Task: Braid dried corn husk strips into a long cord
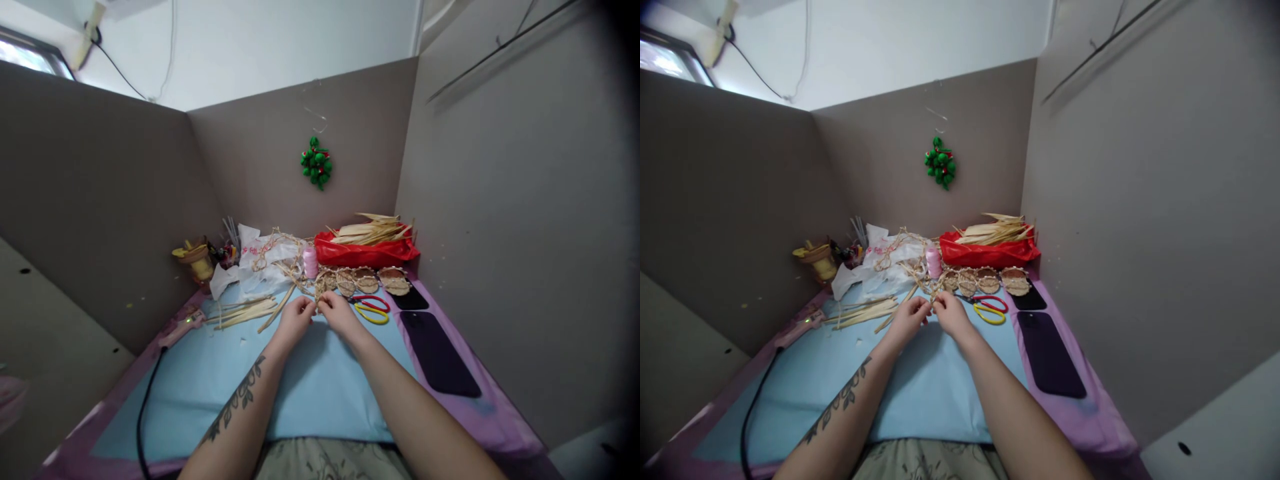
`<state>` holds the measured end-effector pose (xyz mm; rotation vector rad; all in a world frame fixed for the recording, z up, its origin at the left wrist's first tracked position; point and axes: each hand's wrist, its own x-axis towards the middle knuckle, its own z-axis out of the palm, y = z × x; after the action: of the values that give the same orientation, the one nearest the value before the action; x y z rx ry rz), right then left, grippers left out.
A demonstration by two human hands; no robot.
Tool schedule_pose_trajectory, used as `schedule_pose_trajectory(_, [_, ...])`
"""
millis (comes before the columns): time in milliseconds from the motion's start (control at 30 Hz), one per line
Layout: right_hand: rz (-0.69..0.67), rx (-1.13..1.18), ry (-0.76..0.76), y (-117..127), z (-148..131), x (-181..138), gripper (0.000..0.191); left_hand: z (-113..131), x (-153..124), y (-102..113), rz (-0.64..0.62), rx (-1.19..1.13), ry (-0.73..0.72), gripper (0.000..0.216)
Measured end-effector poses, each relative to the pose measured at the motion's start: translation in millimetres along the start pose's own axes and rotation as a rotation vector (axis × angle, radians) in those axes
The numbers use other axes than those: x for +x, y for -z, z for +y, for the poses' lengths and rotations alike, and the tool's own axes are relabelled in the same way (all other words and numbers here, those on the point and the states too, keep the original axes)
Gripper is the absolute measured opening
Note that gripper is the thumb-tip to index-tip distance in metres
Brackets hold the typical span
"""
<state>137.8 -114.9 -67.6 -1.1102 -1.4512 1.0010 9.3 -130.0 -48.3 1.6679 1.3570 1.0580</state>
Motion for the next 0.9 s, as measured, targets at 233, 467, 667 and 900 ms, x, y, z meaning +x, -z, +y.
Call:
schedule_pose_trajectory(233, [0.002, -0.044, 0.002, 5, 4, 2, 0.015, -3, -7, -3, 0.113, 0.335, -0.189, 0.018])
schedule_pose_trajectory(467, [0.072, -0.118, 0.050, -10, -3, -11, 0.023, -10, 0, -6, 0.192, 0.119, -0.067, 0.020])
schedule_pose_trajectory(667, [0.157, -0.111, 0.115, -31, 3, -18, 0.036, -20, 8, -3, 0.266, -0.363, 0.036, 0.024])
schedule_pose_trajectory(900, [-0.049, 0.156, 0.004, -15, -5, -8, 0.042, -13, 8, -6, 0.253, -0.519, 0.112, 0.034])
